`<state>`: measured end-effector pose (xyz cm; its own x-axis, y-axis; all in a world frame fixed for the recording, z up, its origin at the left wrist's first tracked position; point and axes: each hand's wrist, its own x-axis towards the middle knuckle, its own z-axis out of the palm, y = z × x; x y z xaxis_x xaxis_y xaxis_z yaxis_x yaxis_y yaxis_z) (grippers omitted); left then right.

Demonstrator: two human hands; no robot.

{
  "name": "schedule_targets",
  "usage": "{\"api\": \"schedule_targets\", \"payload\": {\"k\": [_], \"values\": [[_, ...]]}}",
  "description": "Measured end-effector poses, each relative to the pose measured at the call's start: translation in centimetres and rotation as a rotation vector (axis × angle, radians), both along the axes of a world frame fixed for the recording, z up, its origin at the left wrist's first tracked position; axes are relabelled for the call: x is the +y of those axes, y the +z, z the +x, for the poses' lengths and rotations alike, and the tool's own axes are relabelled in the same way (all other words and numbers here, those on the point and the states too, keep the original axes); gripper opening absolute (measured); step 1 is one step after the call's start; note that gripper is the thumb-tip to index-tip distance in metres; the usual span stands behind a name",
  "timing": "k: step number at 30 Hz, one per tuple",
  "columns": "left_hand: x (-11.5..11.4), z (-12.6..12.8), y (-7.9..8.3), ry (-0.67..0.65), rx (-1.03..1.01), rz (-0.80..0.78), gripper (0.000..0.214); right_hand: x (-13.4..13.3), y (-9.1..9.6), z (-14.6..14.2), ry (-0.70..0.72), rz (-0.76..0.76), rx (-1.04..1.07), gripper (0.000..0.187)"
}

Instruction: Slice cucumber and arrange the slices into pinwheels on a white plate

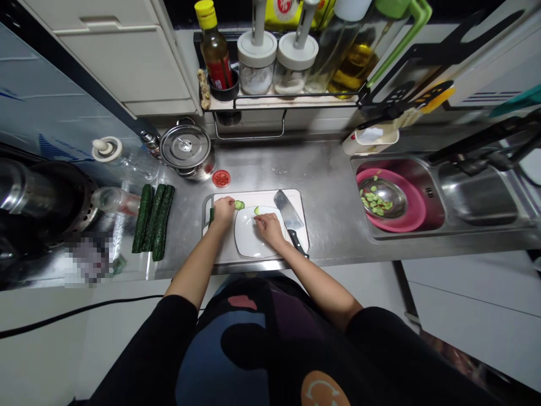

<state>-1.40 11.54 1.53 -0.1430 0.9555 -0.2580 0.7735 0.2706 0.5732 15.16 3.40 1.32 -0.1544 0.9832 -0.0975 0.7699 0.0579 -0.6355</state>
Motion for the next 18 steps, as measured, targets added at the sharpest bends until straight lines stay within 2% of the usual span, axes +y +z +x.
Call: {"api": "schedule_targets", "payload": {"k": [3,8,14,18], "values": [[0.0,0.2,0.3,-0.041,0.094,-0.012,0.023,0.2,0.2,-0.1,0.008,0.006,-0.003,0.031],[-0.2,0.2,0.6,-0.066,0.129,-0.005,0.016,0.5,0.1,-0.1,-0.012,0.016,0.025,0.029],[-0.3,-0.2,1.0,-0.001,-0.014,-0.063,0.011,1.3,-0.3,0.0,-0.036,0.016,0.077,0.029],[-0.2,-0.6,1.1,0.034,-0.101,-0.104,0.013,3.2,0.0,-0.3,-0.037,-0.012,0.066,0.030]]}}
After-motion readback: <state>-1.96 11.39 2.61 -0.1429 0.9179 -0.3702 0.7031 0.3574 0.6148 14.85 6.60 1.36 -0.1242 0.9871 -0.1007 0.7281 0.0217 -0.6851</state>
